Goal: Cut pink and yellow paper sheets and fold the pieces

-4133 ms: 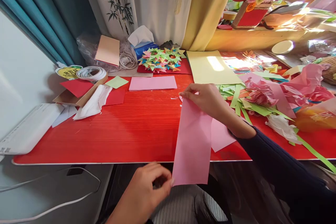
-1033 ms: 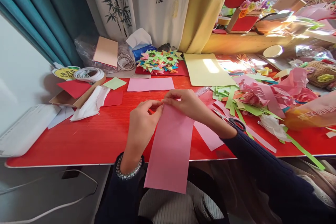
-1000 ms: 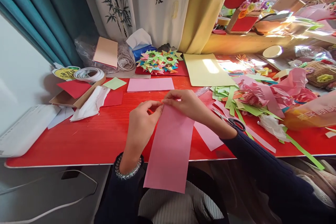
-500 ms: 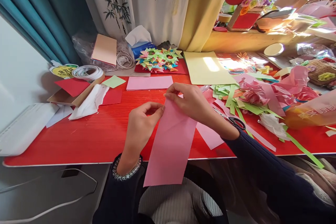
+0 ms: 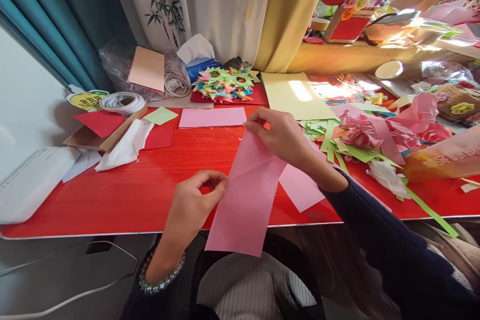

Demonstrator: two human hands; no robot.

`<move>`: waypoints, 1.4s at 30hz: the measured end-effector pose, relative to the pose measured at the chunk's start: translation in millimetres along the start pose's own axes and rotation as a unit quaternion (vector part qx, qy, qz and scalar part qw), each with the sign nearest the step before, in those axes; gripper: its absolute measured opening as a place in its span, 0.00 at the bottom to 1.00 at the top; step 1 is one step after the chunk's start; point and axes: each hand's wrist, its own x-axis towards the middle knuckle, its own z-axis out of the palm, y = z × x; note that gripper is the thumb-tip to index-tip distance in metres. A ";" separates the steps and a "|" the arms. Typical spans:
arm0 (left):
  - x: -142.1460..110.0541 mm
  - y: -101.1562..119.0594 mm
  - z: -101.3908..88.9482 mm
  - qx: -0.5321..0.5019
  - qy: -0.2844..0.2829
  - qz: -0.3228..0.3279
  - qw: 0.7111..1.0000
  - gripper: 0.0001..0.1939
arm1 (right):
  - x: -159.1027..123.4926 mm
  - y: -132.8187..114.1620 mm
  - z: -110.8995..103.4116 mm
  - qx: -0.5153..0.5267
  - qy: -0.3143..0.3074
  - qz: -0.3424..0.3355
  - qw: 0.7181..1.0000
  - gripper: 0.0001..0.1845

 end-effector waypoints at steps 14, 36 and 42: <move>-41.4 -25.5 -26.1 0.073 -0.046 -0.050 0.995 0.09 | 7.7 27.3 -20.7 -0.042 0.077 0.021 0.996 0.06; -0.8 -12.0 8.6 -0.198 0.068 -0.009 0.978 0.14 | -4.6 19.8 -50.5 0.263 -0.196 0.141 0.934 0.21; -2.7 -10.1 18.0 -0.093 0.060 0.021 0.994 0.25 | -34.6 3.9 -27.3 0.387 -0.228 0.194 0.872 0.16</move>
